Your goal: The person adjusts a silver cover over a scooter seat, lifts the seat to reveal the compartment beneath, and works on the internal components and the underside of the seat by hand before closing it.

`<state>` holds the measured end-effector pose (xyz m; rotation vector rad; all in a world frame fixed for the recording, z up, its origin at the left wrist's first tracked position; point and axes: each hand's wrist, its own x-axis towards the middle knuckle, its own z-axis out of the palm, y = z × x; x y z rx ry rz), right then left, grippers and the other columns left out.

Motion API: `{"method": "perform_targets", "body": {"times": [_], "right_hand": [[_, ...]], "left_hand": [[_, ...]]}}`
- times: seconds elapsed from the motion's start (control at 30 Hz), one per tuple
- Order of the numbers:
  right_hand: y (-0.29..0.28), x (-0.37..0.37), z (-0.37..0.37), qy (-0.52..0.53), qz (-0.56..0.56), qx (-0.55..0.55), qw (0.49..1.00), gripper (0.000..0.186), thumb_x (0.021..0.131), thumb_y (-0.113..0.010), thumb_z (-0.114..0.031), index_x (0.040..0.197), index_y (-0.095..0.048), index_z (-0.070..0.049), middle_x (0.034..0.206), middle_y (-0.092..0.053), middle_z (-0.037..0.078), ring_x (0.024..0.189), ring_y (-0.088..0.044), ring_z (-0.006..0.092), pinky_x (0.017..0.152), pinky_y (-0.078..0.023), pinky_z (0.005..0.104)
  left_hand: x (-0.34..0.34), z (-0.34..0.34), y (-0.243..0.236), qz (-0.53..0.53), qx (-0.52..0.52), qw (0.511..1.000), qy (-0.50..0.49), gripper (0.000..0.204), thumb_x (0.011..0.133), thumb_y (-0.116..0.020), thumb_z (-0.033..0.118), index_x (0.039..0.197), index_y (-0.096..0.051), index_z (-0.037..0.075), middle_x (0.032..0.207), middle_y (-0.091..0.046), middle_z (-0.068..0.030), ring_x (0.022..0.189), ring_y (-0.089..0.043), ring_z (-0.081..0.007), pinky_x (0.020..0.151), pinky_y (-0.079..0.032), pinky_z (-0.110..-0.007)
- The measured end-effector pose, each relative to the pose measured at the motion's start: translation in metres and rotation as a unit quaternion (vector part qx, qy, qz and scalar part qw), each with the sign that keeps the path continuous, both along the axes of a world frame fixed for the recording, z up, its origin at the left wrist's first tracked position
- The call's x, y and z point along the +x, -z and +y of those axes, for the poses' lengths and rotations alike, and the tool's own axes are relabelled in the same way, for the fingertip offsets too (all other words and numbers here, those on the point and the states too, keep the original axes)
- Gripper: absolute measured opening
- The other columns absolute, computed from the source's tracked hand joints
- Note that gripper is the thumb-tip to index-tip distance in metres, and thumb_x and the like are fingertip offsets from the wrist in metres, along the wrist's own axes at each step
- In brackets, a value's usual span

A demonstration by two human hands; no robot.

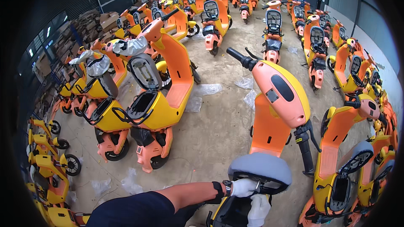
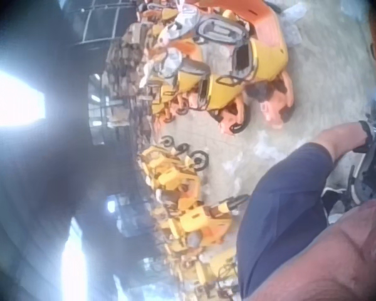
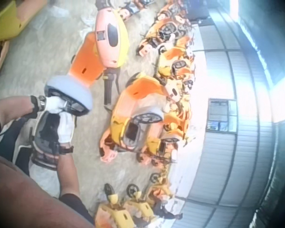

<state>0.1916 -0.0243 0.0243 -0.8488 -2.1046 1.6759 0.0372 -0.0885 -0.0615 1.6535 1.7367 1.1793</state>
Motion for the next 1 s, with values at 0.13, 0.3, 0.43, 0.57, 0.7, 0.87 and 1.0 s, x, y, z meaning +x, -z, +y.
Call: {"method": "perform_targets", "body": {"times": [0.13, 0.3, 0.43, 0.57, 0.7, 0.87, 1.0], "right_hand": [[0.009, 0.031, 0.009, 0.071, 0.021, -0.022, 0.997, 0.016, 0.091, -0.051, -0.011, 0.088, -0.061, 0.001, 0.065, -0.054, 0.003, 0.051, -0.044, 0.0069, 0.05, -0.036, 0.0248], [0.061, 0.035, 0.049, 0.03, 0.005, 0.15, 0.988, 0.036, 0.088, -0.051, 0.0, 0.124, -0.053, 0.004, 0.104, -0.059, 0.011, 0.072, -0.057, 0.0136, 0.06, -0.048, 0.0252], [0.027, -0.003, 0.04, -0.039, -0.108, 0.059, 0.992, 0.047, 0.083, -0.051, 0.004, 0.13, -0.05, 0.002, 0.115, -0.056, 0.014, 0.095, -0.06, 0.0185, 0.072, -0.051, 0.027], [0.046, -0.013, 0.053, -0.121, -0.084, 0.286, 0.947, 0.048, 0.072, -0.052, 0.008, 0.119, -0.057, -0.001, 0.11, -0.06, 0.018, 0.099, -0.06, 0.0305, 0.083, -0.05, 0.0371], [0.05, -0.015, 0.062, -0.129, -0.115, 0.338, 0.925, 0.038, 0.068, -0.052, 0.008, 0.102, -0.065, -0.004, 0.102, -0.063, 0.019, 0.099, -0.057, 0.0394, 0.091, -0.045, 0.0438], [0.056, -0.007, 0.069, -0.101, -0.058, 0.339, 0.933, 0.021, 0.072, -0.059, 0.002, 0.09, -0.068, -0.004, 0.089, -0.066, 0.016, 0.09, -0.062, 0.035, 0.084, -0.048, 0.04], [0.056, 0.007, 0.058, 0.023, -0.099, 0.122, 0.987, 0.009, 0.084, -0.057, -0.006, 0.086, -0.065, 0.0, 0.07, -0.062, 0.008, 0.059, -0.06, 0.0163, 0.055, -0.048, 0.0292]], "left_hand": [[0.004, 0.006, -0.004, -0.007, -0.063, 0.998, -0.019, 0.023, 0.077, -0.053, 0.008, 0.095, -0.065, 0.002, 0.092, -0.064, -0.0228, 0.089, -0.059, -0.0418, 0.079, -0.048, -0.046], [0.009, 0.013, -0.002, -0.009, -0.047, 0.999, -0.016, 0.023, 0.077, -0.052, 0.006, 0.097, -0.065, 0.003, 0.094, -0.065, -0.0222, 0.091, -0.06, -0.0415, 0.081, -0.048, -0.045], [0.007, 0.01, 0.003, -0.086, -0.04, 0.996, 0.0, 0.022, 0.08, -0.055, 0.006, 0.1, -0.064, 0.006, 0.1, -0.065, -0.0184, 0.096, -0.06, -0.0376, 0.086, -0.047, -0.043], [0.008, 0.008, -0.001, -0.089, 0.007, 0.996, -0.007, 0.019, 0.082, -0.054, 0.005, 0.099, -0.063, 0.006, 0.098, -0.065, -0.0185, 0.096, -0.059, -0.0383, 0.086, -0.047, -0.043], [0.005, 0.007, -0.02, -0.09, -0.013, 0.996, -0.01, 0.021, 0.082, -0.054, 0.006, 0.101, -0.063, 0.006, 0.097, -0.065, -0.0186, 0.095, -0.059, -0.0385, 0.086, -0.047, -0.043], [0.007, 0.002, -0.022, -0.093, -0.019, 0.995, -0.012, 0.022, 0.082, -0.054, 0.008, 0.101, -0.063, 0.006, 0.096, -0.064, -0.0192, 0.095, -0.058, -0.0393, 0.085, -0.047, -0.045], [0.008, -0.01, -0.009, -0.056, -0.028, 0.998, -0.024, 0.022, 0.087, -0.06, 0.019, 0.102, -0.064, 0.004, 0.098, -0.065, -0.0215, 0.095, -0.059, -0.0415, 0.084, -0.047, -0.044]]}}
